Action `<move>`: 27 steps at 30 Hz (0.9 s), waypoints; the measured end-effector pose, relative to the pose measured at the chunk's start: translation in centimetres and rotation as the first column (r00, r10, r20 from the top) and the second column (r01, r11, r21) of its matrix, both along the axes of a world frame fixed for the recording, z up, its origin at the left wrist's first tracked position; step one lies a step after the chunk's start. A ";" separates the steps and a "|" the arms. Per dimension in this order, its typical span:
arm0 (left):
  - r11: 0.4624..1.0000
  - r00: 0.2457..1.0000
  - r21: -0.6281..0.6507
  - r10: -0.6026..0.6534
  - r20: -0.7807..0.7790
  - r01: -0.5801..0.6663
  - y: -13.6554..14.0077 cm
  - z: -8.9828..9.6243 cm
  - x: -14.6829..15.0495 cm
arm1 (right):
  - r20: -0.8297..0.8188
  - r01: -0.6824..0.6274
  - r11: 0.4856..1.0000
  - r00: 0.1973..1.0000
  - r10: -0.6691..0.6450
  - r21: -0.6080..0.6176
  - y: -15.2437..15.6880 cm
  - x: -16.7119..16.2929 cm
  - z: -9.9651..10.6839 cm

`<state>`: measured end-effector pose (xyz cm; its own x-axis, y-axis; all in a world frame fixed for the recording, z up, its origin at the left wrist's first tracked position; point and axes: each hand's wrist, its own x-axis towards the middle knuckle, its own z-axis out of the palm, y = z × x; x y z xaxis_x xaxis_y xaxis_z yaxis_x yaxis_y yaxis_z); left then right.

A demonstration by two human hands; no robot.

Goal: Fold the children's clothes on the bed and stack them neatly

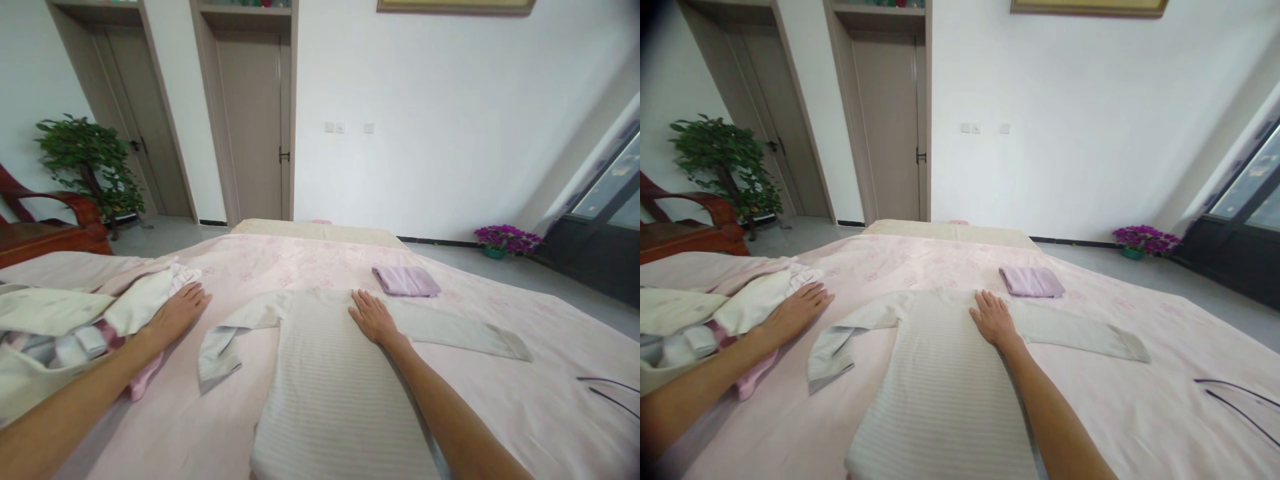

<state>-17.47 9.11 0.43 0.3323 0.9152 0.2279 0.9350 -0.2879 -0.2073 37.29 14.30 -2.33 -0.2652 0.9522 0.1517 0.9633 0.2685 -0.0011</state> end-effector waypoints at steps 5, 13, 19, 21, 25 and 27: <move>0.994 0.978 -0.057 -0.076 0.193 0.089 -1.4 0.6 2.2 | -0.004 0.001 1.000 1.000 -0.001 0.012 0.2 0.0 -0.1; 0.988 0.830 -0.134 0.008 0.558 0.080 -3.9 -1.1 8.8 | -0.039 0.007 1.000 0.999 -0.007 0.018 0.2 -0.1 -0.1; 0.973 0.850 -0.207 0.196 0.489 -0.105 -4.8 -1.2 12.0 | -0.056 0.010 1.000 0.998 -0.009 0.012 0.2 0.0 0.0; 0.954 0.780 -0.281 0.254 0.571 -0.105 -4.5 -0.5 12.3 | -0.061 0.009 1.000 0.998 -0.009 0.007 0.2 0.0 0.0; 0.957 0.580 -0.289 0.226 0.783 0.017 -3.0 3.0 10.9 | -0.078 0.008 1.000 0.997 -0.007 0.013 0.1 0.0 0.0; 0.979 0.679 -0.204 0.158 0.717 -0.012 -1.7 5.6 9.3 | -0.083 0.008 1.000 0.997 -0.006 0.018 0.0 -0.1 0.0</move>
